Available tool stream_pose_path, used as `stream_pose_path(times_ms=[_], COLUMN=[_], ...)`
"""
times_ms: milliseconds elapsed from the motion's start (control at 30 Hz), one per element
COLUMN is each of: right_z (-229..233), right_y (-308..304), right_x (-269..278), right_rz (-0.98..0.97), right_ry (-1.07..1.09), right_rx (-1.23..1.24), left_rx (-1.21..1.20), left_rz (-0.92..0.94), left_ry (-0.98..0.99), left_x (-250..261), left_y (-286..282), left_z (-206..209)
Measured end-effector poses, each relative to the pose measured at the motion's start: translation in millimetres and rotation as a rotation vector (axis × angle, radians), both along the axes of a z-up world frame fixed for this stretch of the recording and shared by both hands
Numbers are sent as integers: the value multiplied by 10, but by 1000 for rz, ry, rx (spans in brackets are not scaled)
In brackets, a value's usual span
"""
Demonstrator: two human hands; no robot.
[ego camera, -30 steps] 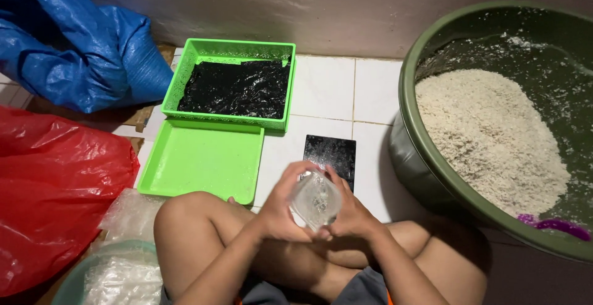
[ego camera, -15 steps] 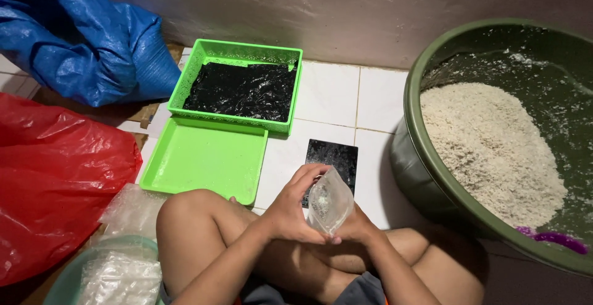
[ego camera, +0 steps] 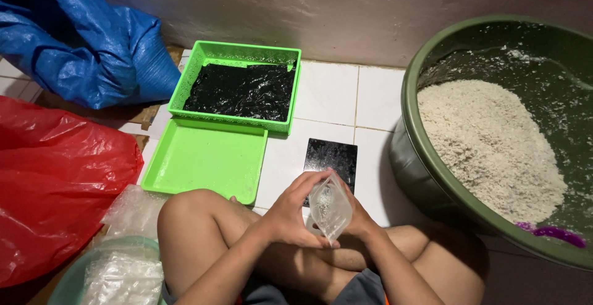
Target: Packaging and weighing granular food material into small plastic bags.
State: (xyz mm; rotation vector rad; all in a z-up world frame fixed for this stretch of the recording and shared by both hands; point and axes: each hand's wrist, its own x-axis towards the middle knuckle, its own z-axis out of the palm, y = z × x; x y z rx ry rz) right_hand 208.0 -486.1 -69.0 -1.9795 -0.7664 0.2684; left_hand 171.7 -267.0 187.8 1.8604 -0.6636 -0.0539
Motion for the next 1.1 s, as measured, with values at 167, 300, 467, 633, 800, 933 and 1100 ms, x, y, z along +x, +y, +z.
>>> stream_pose_path(times_ms=[167,300,467,633,800,933,1100], right_z=[868,972,1007,1065,1235,2500,3590], right_y=[709,823,897,865,82,-520,-1382], right_x=[-175,-249,-283,-330,-241,-688,-881], right_rz=[22,41,63,58,-155,-227,-746], right_ry=[-49,-88,-142,-195,-285,-146,-207], right_rx=[11,18,28,30,-33,-58,-170], left_rx=[-33,-34,-49,-73,-128,-13,-193], left_rz=[-49,-53,-50,-52,-9,79,-62], left_ry=[33,-36,-127,-165,-276,-378,-723], left_x=[-29,-55,-82,-142,112,240,551], left_y=[-15,-43,-66,-71,-70,-397,-1031], left_z=[7,14,-11,-8,3,901,1704])
